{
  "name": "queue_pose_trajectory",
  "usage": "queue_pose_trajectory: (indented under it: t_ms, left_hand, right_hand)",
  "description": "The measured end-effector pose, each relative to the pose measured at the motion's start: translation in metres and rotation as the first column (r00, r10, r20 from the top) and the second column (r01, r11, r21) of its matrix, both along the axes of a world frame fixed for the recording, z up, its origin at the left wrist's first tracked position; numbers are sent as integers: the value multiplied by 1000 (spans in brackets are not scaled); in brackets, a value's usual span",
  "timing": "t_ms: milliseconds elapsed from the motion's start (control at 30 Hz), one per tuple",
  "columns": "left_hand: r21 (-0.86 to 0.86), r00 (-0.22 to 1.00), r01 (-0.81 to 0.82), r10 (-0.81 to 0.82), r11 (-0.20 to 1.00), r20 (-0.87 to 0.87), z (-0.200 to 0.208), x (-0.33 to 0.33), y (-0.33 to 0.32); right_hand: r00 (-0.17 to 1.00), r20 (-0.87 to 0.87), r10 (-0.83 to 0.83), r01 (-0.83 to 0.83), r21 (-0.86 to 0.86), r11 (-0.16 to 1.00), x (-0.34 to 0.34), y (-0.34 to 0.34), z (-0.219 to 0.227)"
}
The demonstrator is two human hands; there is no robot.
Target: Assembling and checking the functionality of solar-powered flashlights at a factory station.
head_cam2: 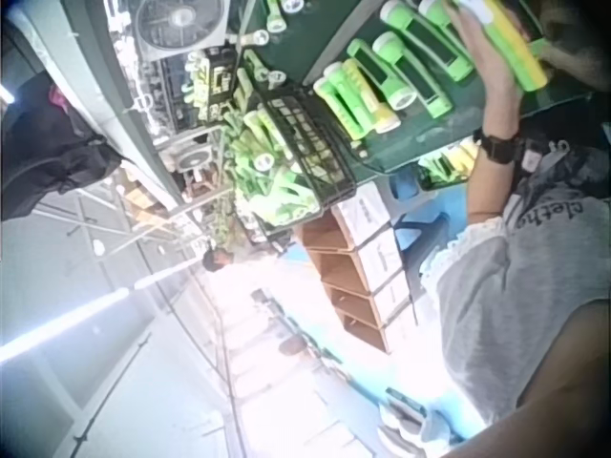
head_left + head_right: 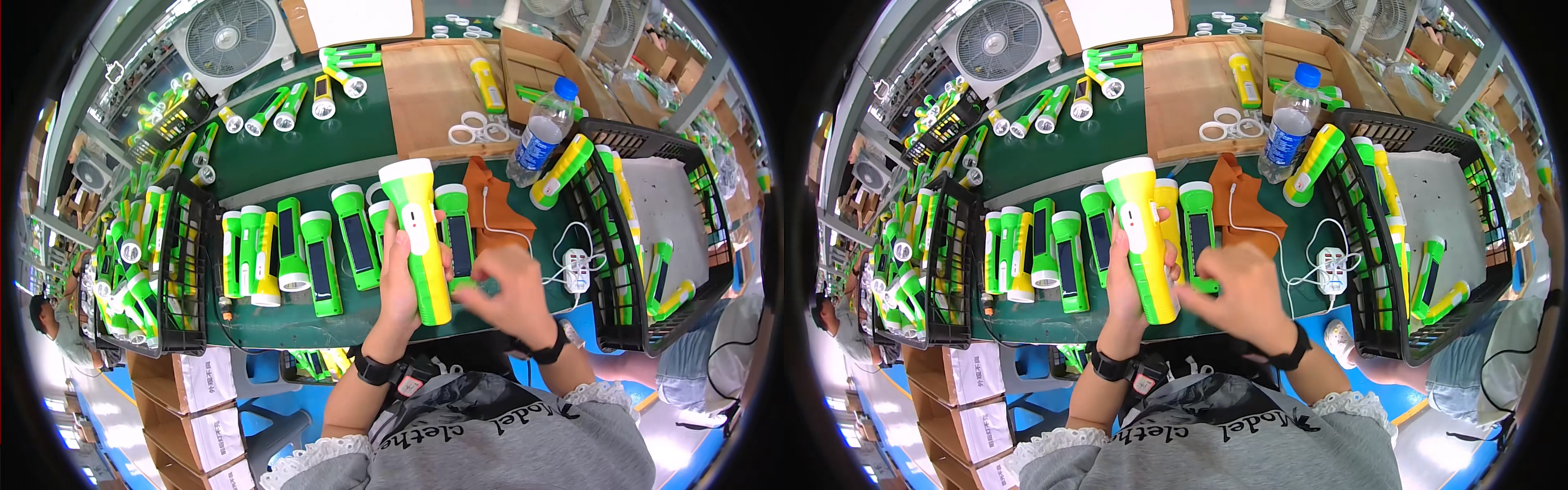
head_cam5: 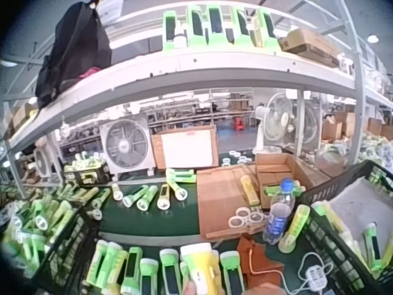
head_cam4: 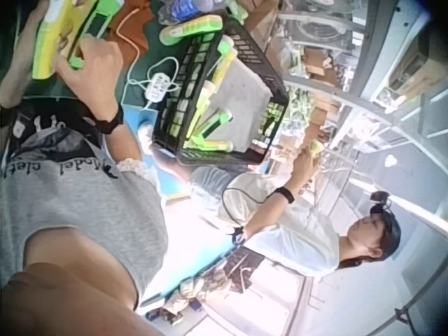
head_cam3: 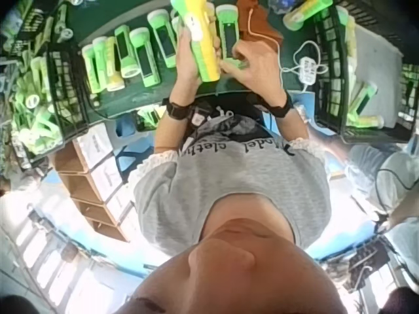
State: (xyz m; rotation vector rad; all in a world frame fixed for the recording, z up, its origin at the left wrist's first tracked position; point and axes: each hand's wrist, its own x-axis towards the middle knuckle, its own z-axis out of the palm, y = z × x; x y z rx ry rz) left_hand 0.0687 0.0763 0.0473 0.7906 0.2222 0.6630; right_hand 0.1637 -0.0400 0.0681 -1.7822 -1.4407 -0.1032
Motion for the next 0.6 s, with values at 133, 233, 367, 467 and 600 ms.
queue_pose_trajectory:
  t_ms: [133,233,367,467,600]
  left_hand:
    - [115,994,-108,106,987,21,-2,2,-3]
    - [63,993,-118,116,991,31,-3,1,-4]
    - [-98,931,274,-238,957,278,-22,-6,-3]
    - [-154,919,298,-239,942,315,-32,-8,-3]
    - [-137,932,266,-219,954,288,-23,-16,-7]
  right_hand:
    - [994,111,-18,15,31,999,-29,8,-10]
    - [983,161,-84,88,-16,996,-34,8,-12]
    - [993,106,-55,51,42,998,-33,9,-15]
    - [997,72,-25,21,56,998,-37,10,-14]
    - [999,40,-7,5,50,999,-43,6,-12]
